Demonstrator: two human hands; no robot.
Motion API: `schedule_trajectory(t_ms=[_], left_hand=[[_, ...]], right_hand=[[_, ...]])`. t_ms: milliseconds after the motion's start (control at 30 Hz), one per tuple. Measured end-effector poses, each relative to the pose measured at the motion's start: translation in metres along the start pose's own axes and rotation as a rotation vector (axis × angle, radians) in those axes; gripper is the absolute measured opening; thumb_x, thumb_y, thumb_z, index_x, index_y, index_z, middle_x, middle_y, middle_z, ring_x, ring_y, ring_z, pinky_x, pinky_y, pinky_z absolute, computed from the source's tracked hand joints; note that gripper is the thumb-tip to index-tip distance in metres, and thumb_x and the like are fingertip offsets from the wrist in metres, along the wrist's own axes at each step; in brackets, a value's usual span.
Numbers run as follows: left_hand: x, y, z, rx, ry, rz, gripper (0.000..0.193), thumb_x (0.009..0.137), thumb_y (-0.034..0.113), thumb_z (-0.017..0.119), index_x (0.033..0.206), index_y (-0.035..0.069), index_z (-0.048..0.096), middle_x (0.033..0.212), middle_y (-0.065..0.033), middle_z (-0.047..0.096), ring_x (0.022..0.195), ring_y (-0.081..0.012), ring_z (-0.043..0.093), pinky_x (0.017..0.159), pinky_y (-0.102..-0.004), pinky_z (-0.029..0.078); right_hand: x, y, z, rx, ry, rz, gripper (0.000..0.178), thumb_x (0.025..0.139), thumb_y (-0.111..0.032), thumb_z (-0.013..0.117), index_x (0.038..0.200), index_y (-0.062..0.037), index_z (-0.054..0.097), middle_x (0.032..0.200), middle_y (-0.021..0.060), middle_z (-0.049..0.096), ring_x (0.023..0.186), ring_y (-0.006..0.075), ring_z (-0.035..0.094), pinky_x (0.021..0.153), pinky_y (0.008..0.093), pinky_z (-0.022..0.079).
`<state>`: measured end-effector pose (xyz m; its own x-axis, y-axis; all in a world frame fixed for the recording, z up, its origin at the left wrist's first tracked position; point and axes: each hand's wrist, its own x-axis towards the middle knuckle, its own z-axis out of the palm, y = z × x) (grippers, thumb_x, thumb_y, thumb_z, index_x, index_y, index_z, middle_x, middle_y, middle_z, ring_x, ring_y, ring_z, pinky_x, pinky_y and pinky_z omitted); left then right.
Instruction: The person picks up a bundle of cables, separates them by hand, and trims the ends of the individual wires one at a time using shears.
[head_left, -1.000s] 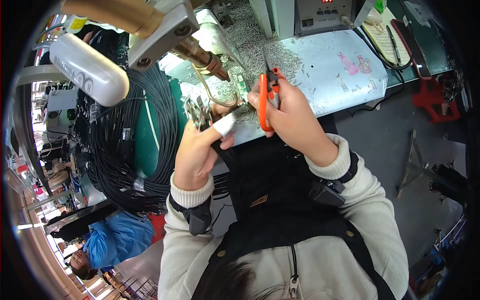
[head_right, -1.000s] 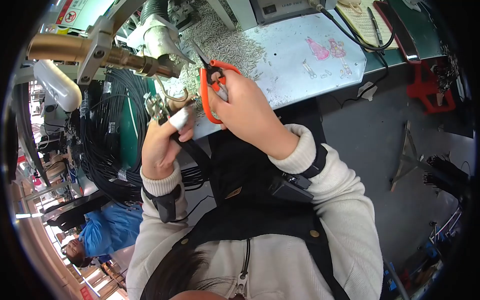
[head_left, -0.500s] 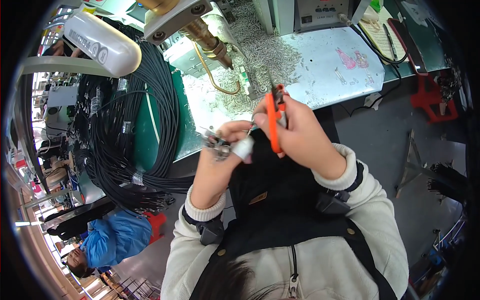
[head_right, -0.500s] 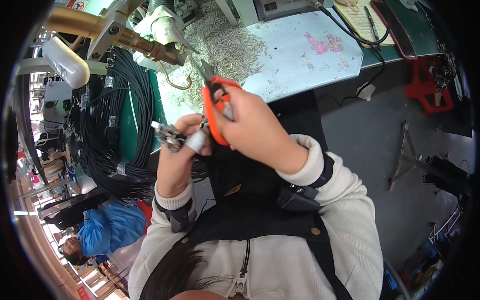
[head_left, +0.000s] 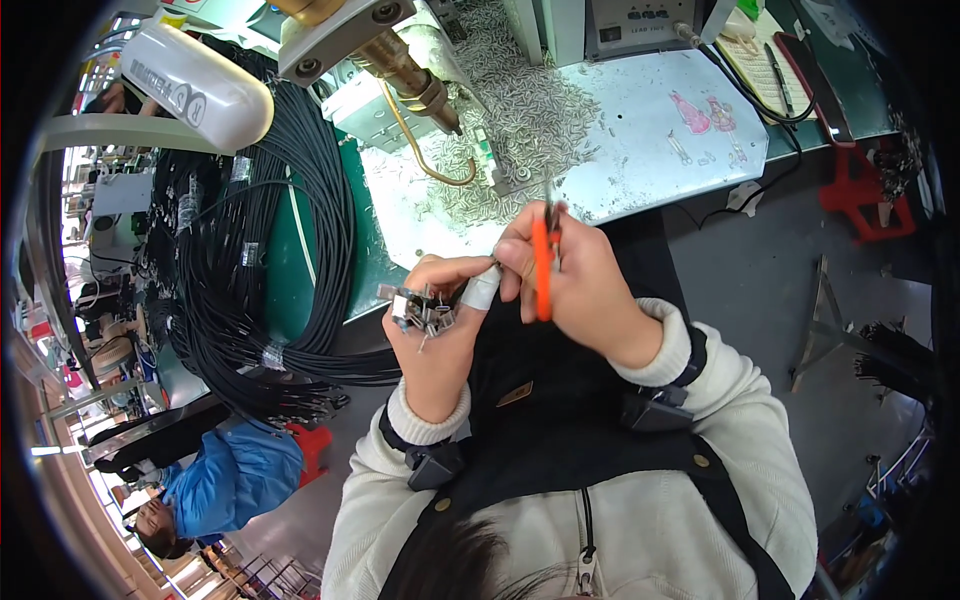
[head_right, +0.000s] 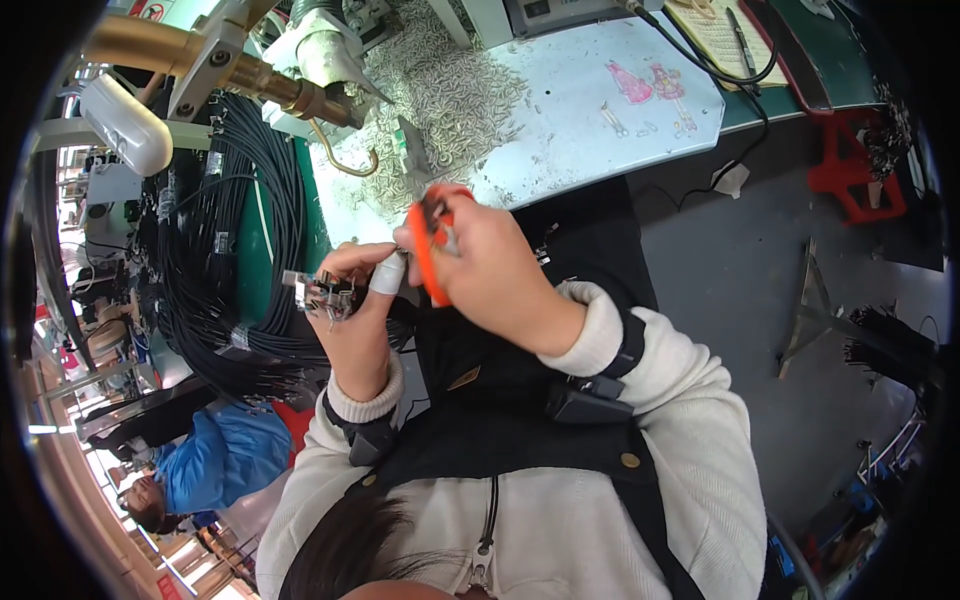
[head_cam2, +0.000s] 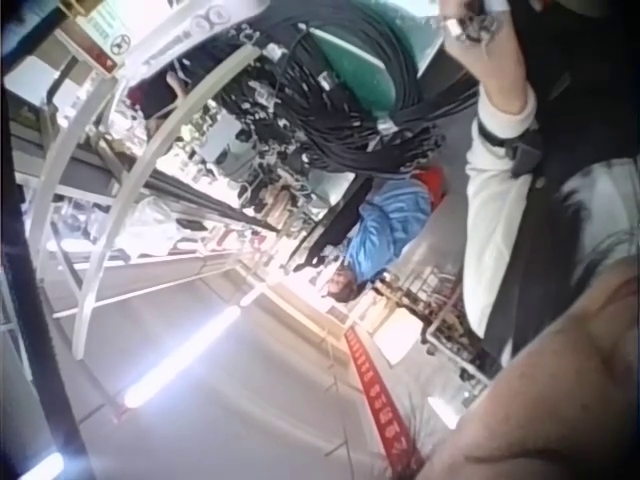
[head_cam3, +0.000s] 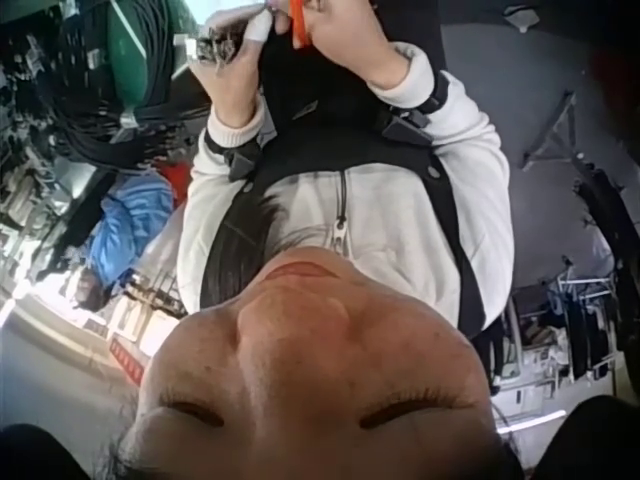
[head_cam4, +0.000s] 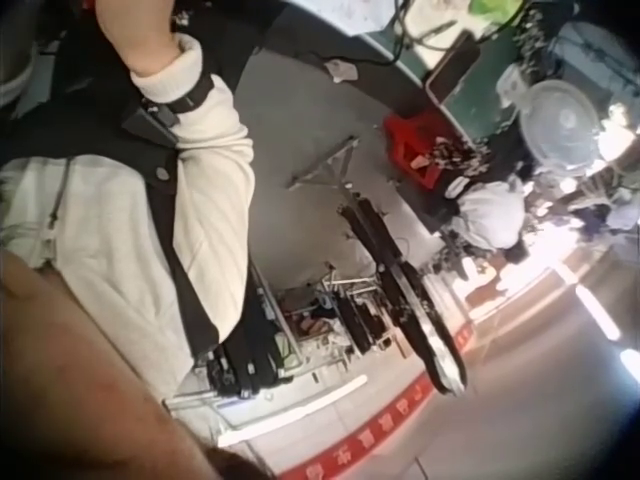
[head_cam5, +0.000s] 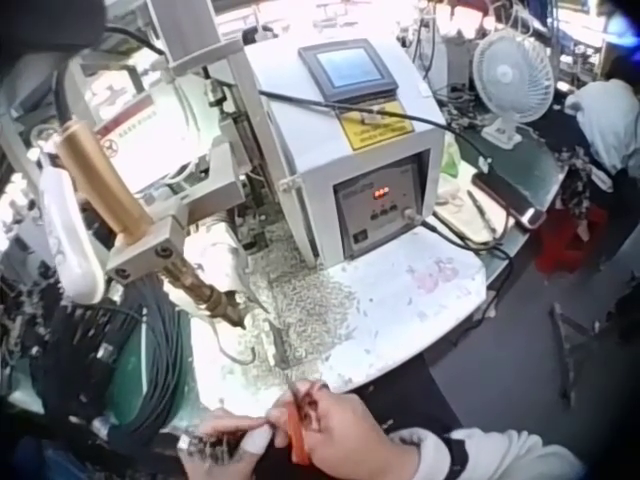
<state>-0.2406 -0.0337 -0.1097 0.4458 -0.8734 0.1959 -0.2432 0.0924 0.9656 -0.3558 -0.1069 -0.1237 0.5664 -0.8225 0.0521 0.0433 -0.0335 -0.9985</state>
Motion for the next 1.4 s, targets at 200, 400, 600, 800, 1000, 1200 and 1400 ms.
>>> schedule_trajectory(t_ms=[200,400,600,800,1000,1200,1400], left_hand=[[-0.002,-0.001,0.001,0.276,-0.042,0.134,0.017,0.071,-0.01,0.061,0.085,-0.003,0.055,0.075,-0.0029,0.054,0.065,-0.0068,0.05,0.059,-0.0191,0.04],[0.003,0.002,-0.001,-0.251,0.039,-0.289,0.015,0.072,-0.005,0.061,0.086,-0.002,0.056,0.074,-0.0007,0.053,0.062,-0.0055,0.046,0.055,-0.0184,0.037],[0.007,0.009,-0.009,-0.394,0.007,-0.403,0.013,0.074,-0.002,0.061,0.087,-0.001,0.056,0.077,-0.0017,0.055,0.066,-0.0053,0.048,0.059,-0.0173,0.037],[0.008,0.014,-0.006,-0.305,0.039,-0.298,0.013,0.073,-0.004,0.06,0.086,-0.002,0.056,0.079,-0.0032,0.057,0.069,-0.0052,0.049,0.063,-0.0172,0.037],[0.019,0.014,-0.012,-0.206,-0.007,-0.329,0.012,0.075,-0.003,0.059,0.086,-0.002,0.056,0.075,-0.0019,0.055,0.063,-0.005,0.046,0.058,-0.0182,0.036],[0.059,-0.004,-0.011,-0.61,-0.17,-0.596,0.012,0.077,0.001,0.057,0.089,-0.001,0.055,0.065,0.0004,0.048,0.049,-0.0053,0.036,0.046,-0.0193,0.028],[0.082,-0.012,-0.002,-0.632,-0.102,-0.664,0.015,0.077,0.002,0.057,0.092,0.0,0.054,0.063,0.0006,0.044,0.046,-0.0057,0.033,0.042,-0.0191,0.026]], right_hand=[[0.002,0.002,0.001,-0.349,0.144,-0.391,0.009,0.084,-0.009,0.053,0.082,-0.001,0.051,0.062,0.0041,0.055,0.05,0.0087,0.052,0.045,0.0188,0.039],[0.005,-0.009,-0.005,0.504,-0.078,0.232,0.01,0.083,-0.01,0.054,0.079,-0.0008,0.051,0.064,0.0045,0.055,0.05,0.0106,0.054,0.045,0.019,0.041],[-0.001,0.0,-0.01,0.097,-0.077,0.041,0.019,0.079,-0.017,0.061,0.075,-0.0002,0.052,0.059,0.0046,0.055,0.046,0.013,0.054,0.043,0.0218,0.041],[-0.009,-0.001,-0.01,-0.526,-0.161,-0.085,0.026,0.073,-0.023,0.066,0.07,-0.0002,0.054,0.048,0.0045,0.05,0.041,0.0191,0.051,0.042,0.0271,0.039],[-0.008,0.006,-0.01,-0.507,-0.193,-0.057,0.028,0.077,-0.024,0.063,0.068,0.0006,0.054,0.046,0.006,0.048,0.039,0.0172,0.049,0.039,0.0294,0.036],[0.003,0.001,-0.019,0.148,-0.138,0.295,0.024,0.083,-0.022,0.056,0.077,-0.0001,0.051,0.049,0.0034,0.048,0.041,0.0103,0.049,0.037,0.0243,0.036],[0.042,-0.01,-0.025,0.161,0.102,0.224,0.02,0.084,-0.021,0.055,0.083,-0.0017,0.048,0.055,0.0005,0.048,0.04,0.0084,0.048,0.036,0.0198,0.035]])
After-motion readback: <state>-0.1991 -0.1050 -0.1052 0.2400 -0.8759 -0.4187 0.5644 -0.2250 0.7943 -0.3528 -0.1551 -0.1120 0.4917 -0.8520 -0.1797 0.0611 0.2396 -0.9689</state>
